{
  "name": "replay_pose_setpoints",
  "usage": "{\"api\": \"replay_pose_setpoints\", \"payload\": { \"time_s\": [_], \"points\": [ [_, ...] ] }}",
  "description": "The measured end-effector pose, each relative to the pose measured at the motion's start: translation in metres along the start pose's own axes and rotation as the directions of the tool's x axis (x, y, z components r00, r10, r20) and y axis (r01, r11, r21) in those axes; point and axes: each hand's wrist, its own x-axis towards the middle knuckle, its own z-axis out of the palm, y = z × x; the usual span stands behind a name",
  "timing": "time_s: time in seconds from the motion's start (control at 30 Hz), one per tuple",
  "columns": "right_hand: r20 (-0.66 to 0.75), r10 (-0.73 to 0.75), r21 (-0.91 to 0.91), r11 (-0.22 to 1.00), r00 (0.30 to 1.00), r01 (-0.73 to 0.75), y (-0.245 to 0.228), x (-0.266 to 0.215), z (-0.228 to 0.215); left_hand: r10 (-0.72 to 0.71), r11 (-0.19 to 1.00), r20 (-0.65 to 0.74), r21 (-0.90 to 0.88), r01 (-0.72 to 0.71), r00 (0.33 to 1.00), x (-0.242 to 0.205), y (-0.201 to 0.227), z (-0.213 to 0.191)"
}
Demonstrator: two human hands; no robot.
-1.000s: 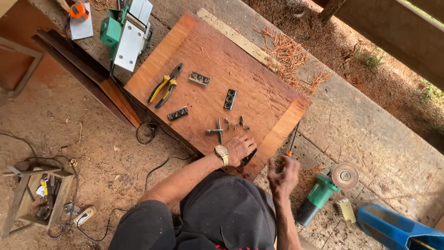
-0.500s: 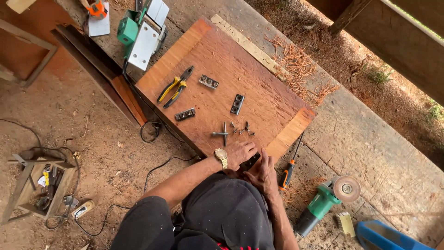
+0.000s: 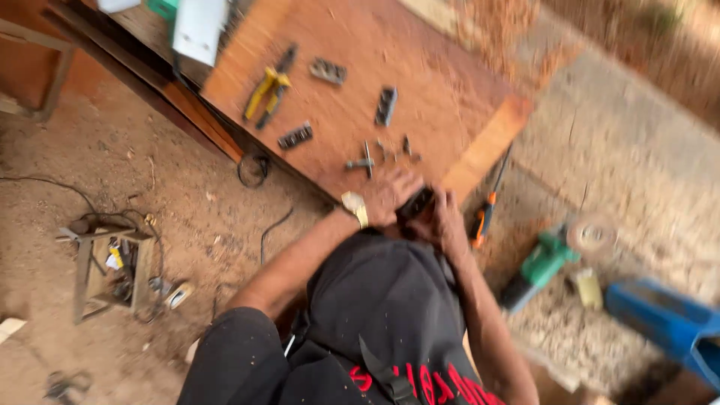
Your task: The person sits at a wooden workbench and uses a screwdriver to drive screws into black metal hardware plates, working on one component at a time. They pick up screws from the bench, hold each plate steady, and set finished pieces back on the bench among other hardware parts.
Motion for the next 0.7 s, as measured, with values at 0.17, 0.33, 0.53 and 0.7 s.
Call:
{"api": "replay_pose_setpoints", "payload": {
  "time_s": [0.17,0.33,0.53,0.7],
  "points": [
    [0.009,0.084,0.052,0.995,0.996,-0.085,-0.011,-0.011,-0.008,0.036,0.999,0.172,-0.018,-0.033,0.984,0.021,0.010,-0.022],
    [-0.062,0.014,0.061,0.998,0.998,-0.010,-0.013,-0.004,-0.013,0.085,0.990,0.177,0.096,-0.104,0.980,0.038,0.010,-0.024],
    [-0.056,0.062,0.058,0.997,0.996,-0.059,-0.016,-0.009,-0.011,0.097,0.986,0.226,0.110,-0.124,0.969,0.041,0.011,-0.019],
    [-0.070,0.031,0.077,0.997,0.997,-0.025,-0.016,-0.009,-0.013,0.102,0.991,0.234,0.066,-0.120,0.967,0.042,0.002,-0.005]
  ]
}}
